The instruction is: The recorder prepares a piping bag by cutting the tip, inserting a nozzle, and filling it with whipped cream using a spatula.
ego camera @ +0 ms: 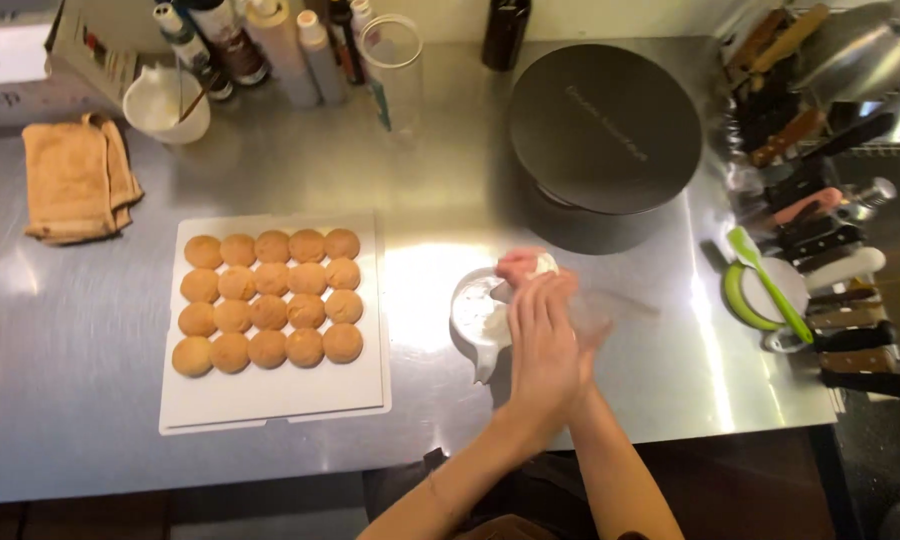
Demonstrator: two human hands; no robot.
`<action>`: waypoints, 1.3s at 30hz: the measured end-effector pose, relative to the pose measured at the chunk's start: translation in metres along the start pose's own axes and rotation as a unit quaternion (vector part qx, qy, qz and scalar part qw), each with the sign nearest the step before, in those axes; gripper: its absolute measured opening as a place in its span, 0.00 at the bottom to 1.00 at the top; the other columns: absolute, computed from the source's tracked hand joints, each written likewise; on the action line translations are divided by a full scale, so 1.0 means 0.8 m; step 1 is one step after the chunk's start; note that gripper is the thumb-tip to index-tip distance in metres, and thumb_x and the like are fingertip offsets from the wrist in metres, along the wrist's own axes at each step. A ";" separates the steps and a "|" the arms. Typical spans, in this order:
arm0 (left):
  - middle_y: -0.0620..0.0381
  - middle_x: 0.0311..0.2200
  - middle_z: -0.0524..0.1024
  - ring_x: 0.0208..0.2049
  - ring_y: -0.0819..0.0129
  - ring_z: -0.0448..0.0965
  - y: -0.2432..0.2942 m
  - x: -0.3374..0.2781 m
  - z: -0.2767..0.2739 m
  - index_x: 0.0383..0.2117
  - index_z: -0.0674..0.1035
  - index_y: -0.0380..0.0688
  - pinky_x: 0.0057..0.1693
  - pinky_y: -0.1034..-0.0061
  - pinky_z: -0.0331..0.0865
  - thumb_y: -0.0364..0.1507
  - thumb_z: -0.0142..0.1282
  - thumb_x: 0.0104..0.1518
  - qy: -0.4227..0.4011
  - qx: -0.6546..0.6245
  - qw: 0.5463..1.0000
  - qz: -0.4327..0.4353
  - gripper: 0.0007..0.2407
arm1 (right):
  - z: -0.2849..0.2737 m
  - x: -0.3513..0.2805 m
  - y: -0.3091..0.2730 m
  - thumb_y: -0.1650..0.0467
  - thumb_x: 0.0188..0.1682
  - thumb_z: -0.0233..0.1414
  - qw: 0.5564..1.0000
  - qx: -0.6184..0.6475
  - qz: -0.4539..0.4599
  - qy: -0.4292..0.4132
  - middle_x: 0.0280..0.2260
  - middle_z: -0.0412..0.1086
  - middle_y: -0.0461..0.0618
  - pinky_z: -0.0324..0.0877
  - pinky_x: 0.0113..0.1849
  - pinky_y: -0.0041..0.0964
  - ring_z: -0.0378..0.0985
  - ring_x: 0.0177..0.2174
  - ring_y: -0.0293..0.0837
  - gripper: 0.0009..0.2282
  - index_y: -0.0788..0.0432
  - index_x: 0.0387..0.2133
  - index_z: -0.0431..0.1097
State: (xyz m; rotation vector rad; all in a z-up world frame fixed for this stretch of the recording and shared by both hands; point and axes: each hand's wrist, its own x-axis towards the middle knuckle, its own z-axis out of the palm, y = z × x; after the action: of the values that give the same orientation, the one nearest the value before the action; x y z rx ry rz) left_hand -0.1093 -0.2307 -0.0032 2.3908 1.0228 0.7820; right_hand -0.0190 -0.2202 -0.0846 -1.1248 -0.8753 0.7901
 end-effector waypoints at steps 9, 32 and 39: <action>0.44 0.65 0.68 0.69 0.47 0.65 -0.073 -0.100 -0.057 0.62 0.69 0.39 0.71 0.56 0.59 0.31 0.58 0.64 -0.167 -0.360 0.912 0.102 0.21 | -0.019 0.029 0.093 0.46 0.58 0.37 0.947 -0.159 0.184 0.211 0.18 0.63 0.43 0.65 0.37 0.33 0.66 0.24 0.38 0.31 0.56 0.14 0.59; 0.52 0.48 0.77 0.52 0.60 0.78 -0.105 0.082 -0.051 0.54 0.70 0.37 0.58 0.64 0.71 0.31 0.62 0.57 0.045 -0.649 0.743 -0.155 0.21 | 0.044 0.037 -0.075 0.71 0.53 0.56 0.956 -0.289 0.048 -0.001 0.38 0.67 0.47 0.68 0.38 0.32 0.66 0.33 0.36 0.34 0.56 0.74 0.51; 0.55 0.42 0.78 0.47 0.63 0.79 -0.106 0.125 -0.071 0.51 0.76 0.44 0.58 0.66 0.72 0.35 0.59 0.65 -0.129 -0.865 0.440 -0.204 0.13 | 0.007 -0.008 -0.096 0.72 0.50 0.59 0.965 -0.181 0.087 -0.170 0.47 0.74 0.50 0.71 0.49 0.37 0.75 0.46 0.40 0.18 0.66 0.53 0.70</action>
State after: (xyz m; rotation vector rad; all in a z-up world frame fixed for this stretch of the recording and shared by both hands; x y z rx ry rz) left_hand -0.1321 -0.0925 0.0241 0.3191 0.1360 0.5867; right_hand -0.0197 -0.2427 -0.0108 -1.4259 -1.2574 1.0144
